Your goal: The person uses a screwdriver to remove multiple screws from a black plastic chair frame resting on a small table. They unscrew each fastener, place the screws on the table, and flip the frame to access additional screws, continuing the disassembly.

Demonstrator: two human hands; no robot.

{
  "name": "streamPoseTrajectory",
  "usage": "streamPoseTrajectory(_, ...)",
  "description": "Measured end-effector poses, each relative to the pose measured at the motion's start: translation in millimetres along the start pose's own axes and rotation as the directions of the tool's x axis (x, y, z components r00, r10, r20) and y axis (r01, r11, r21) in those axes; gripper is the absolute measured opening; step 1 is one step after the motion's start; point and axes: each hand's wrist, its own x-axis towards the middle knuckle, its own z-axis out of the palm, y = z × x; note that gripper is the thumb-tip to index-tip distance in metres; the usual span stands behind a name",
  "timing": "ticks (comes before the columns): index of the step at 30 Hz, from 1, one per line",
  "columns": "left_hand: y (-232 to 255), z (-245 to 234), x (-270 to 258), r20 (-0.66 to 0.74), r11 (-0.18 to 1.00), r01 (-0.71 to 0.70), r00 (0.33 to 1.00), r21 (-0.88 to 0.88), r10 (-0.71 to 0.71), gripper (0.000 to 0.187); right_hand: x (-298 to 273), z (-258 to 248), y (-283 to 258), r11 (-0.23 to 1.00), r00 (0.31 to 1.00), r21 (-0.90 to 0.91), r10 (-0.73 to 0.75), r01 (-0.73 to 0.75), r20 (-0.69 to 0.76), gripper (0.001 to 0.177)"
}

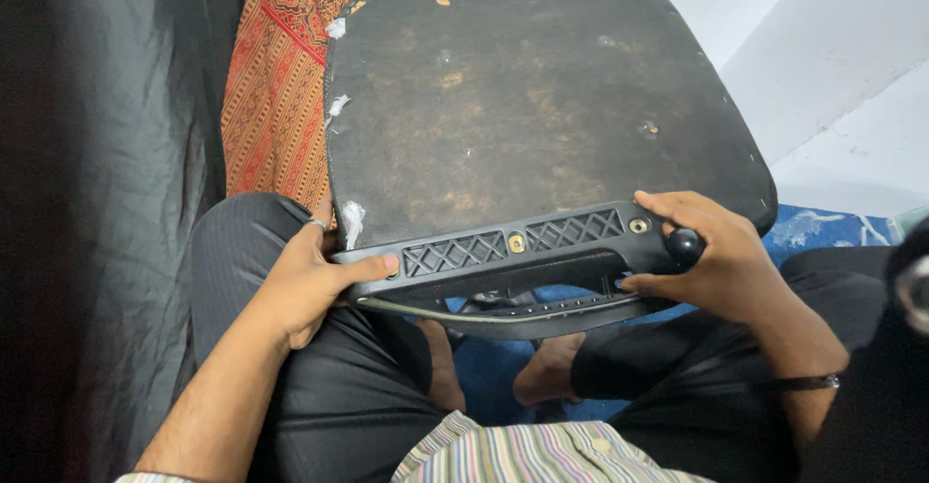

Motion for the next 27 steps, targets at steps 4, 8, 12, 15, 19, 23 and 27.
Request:
streamPoseTrajectory(4,-0.2,-0.7,1.4,-0.011,1.0,0.018,1.0,-0.011,-0.018,0.118,-3.1,4.9,1.5,0.998,0.998,-0.023,0.058,-0.059,-0.034,0.097)
streamPoseTrajectory(8,-8.6,-3.6,3.2,0.023,0.989,-0.145,0.989,-0.035,0.146,0.113,-5.0,8.2,1.1,0.997,0.996,-0.07,-0.022,0.016,-0.084,0.094)
streamPoseTrajectory(12,-17.6,-1.7,0.1,-0.067,0.939,-0.263,0.957,0.221,0.283,0.108,-5.0,8.3,-3.5,0.985,0.985,-0.025,0.171,-0.172,-0.035,0.093)
streamPoseTrajectory(15,-16.1,2.5,-6.3,-0.043,0.898,-0.315,0.938,0.308,0.344,0.113,-5.1,8.4,-6.9,0.976,0.976,-0.003,0.218,-0.219,-0.02,0.089)
streamPoseTrajectory(19,-3.7,6.4,-19.4,0.001,0.817,-0.324,0.93,0.477,0.368,0.133,-6.4,7.8,-9.2,0.985,0.985,0.027,0.169,-0.168,-0.042,0.089)
streamPoseTrajectory(23,4.2,18.6,-27.1,-0.018,0.661,-0.303,0.902,0.686,0.432,0.144,-8.8,9.0,-9.3,0.992,0.99,0.01,0.126,-0.125,-0.067,0.091)
streamPoseTrajectory(27,8.0,26.7,-33.3,0.017,0.527,-0.31,0.872,0.792,0.488,0.14,-9.9,9.6,-8.6,0.989,0.987,0.064,0.14,-0.135,-0.074,0.094)
